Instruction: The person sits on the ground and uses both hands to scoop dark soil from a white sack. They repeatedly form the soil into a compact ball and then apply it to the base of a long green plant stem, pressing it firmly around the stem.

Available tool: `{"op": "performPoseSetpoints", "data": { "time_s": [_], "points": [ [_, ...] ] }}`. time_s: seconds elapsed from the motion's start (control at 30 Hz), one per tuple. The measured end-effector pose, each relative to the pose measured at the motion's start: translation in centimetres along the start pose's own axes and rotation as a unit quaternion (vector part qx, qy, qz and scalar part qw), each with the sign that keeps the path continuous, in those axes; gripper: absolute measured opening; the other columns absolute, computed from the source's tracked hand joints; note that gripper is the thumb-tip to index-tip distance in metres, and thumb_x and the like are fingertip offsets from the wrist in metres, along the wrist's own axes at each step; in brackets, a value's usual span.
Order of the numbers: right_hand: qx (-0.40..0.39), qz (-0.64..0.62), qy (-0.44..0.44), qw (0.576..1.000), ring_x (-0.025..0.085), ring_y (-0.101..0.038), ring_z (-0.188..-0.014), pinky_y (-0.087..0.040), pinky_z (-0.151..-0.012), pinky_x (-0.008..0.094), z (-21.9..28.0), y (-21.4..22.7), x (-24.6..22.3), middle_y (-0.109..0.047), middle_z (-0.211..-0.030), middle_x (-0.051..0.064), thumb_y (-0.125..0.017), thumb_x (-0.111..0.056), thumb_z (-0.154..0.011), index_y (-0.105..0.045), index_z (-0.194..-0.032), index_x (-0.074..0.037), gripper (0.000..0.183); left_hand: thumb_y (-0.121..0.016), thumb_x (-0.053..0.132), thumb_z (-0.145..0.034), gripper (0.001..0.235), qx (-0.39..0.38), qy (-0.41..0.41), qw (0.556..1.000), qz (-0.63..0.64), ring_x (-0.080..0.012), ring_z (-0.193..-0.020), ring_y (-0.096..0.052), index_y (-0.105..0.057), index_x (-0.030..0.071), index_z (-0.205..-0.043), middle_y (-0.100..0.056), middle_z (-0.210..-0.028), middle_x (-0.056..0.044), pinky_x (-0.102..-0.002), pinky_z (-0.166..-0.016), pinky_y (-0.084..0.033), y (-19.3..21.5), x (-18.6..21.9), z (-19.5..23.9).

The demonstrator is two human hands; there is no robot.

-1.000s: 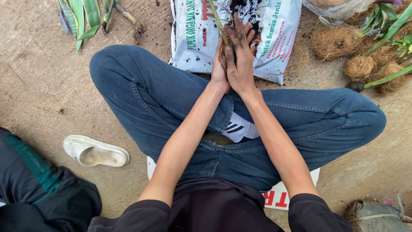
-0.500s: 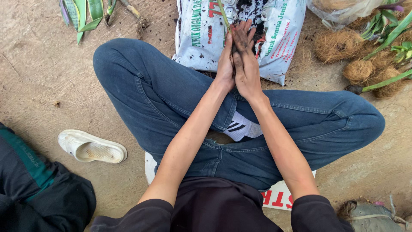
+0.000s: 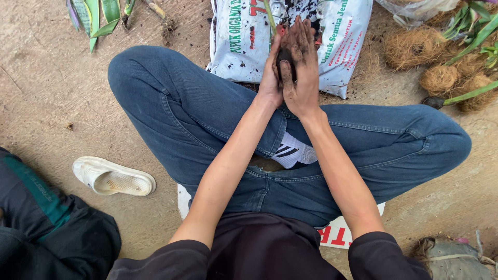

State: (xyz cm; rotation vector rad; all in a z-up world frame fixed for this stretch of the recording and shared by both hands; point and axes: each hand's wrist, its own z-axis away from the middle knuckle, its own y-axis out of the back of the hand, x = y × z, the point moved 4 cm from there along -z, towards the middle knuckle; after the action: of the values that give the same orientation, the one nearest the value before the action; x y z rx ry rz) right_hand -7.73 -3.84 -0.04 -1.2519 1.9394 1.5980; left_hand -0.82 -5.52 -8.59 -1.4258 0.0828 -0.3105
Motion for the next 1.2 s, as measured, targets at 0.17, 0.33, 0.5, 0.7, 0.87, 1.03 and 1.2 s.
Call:
{"op": "performPoseSetpoints", "data": {
  "time_s": [0.17, 0.33, 0.5, 0.7, 0.87, 1.03, 1.2],
  "points": [
    [-0.043, -0.062, -0.033, 0.997, 0.037, -0.043, -0.156, -0.041, -0.128, 0.045, 1.0, -0.3, -0.4, -0.043, -0.165, 0.019, -0.046, -0.021, -0.118, -0.047, -0.158, -0.005, 0.044, -0.035, 0.037, -0.122, 0.051, -0.044, -0.119, 0.987, -0.097, -0.0227, -0.155, -0.039, -0.041, 0.003, -0.158, -0.045, -0.162, -0.012, -0.037, -0.134, -0.030, 0.3, 1.9, -0.4],
    [-0.059, -0.089, -0.082, 0.991, 0.034, -0.049, -0.151, -0.047, -0.123, 0.043, 1.7, -1.0, 0.6, -0.049, -0.160, 0.020, -0.049, -0.015, -0.116, -0.049, -0.154, -0.004, 0.039, -0.038, 0.032, -0.122, 0.046, -0.025, -0.135, 0.977, -0.166, -0.0250, -0.152, -0.040, -0.044, -0.001, -0.154, -0.046, -0.160, -0.015, -0.039, -0.135, -0.029, 0.9, 1.8, -0.2],
    [-0.018, -0.032, -0.032, 0.999, 0.035, -0.033, -0.160, -0.029, -0.135, 0.049, 1.2, -0.7, 0.5, -0.047, -0.164, 0.018, -0.044, -0.034, -0.115, -0.049, -0.157, -0.005, 0.050, -0.040, 0.035, -0.126, 0.044, -0.078, -0.106, 0.990, -0.045, -0.0227, -0.152, -0.043, -0.046, 0.000, -0.151, -0.047, -0.159, -0.014, -0.038, -0.131, -0.032, 1.7, 1.0, -0.4],
    [0.008, 0.020, 0.000, 1.000, 0.030, -0.005, -0.164, -0.005, -0.134, 0.043, -1.0, -2.2, 2.3, -0.010, -0.175, 0.013, -0.021, -0.055, -0.116, -0.016, -0.172, -0.008, 0.074, -0.044, 0.045, -0.113, 0.061, 0.056, -0.039, 0.982, -0.178, -0.0208, -0.154, -0.039, -0.034, 0.015, -0.165, -0.038, -0.168, -0.006, -0.038, -0.127, -0.036, 5.4, -0.9, -0.2],
    [-0.010, -0.028, 0.002, 1.000, 0.031, -0.005, -0.165, -0.005, -0.137, 0.045, -0.8, -2.4, 2.5, -0.007, -0.175, 0.014, -0.022, -0.059, -0.115, -0.013, -0.170, -0.009, 0.075, -0.051, 0.040, -0.110, 0.058, 0.079, -0.041, 0.966, -0.243, -0.0193, -0.148, -0.045, -0.035, 0.019, -0.162, -0.042, -0.163, -0.004, -0.039, -0.122, -0.042, 6.0, -1.3, 0.2],
    [0.049, -0.022, -0.031, 0.998, 0.024, -0.012, -0.166, -0.012, -0.134, 0.042, -0.1, -1.1, 2.3, -0.020, -0.175, 0.005, -0.024, -0.054, -0.114, -0.030, -0.171, -0.022, 0.065, -0.051, 0.042, -0.122, 0.038, -0.003, -0.044, 0.994, -0.097, -0.0211, -0.129, -0.060, -0.060, 0.007, -0.135, -0.064, -0.133, -0.009, -0.038, -0.115, -0.048, 4.6, -0.6, -0.3],
    [0.046, 0.001, -0.012, 0.999, 0.025, -0.008, -0.165, -0.005, -0.133, 0.045, 0.2, -1.4, 2.3, -0.015, -0.174, 0.007, -0.028, -0.053, -0.117, -0.023, -0.172, -0.016, 0.066, -0.057, 0.043, -0.124, 0.035, -0.027, -0.057, 0.997, 0.033, -0.0182, -0.123, -0.062, -0.058, 0.010, -0.110, -0.065, -0.124, -0.007, -0.037, -0.114, -0.050, 2.6, 0.5, 0.2]
  ]
}}
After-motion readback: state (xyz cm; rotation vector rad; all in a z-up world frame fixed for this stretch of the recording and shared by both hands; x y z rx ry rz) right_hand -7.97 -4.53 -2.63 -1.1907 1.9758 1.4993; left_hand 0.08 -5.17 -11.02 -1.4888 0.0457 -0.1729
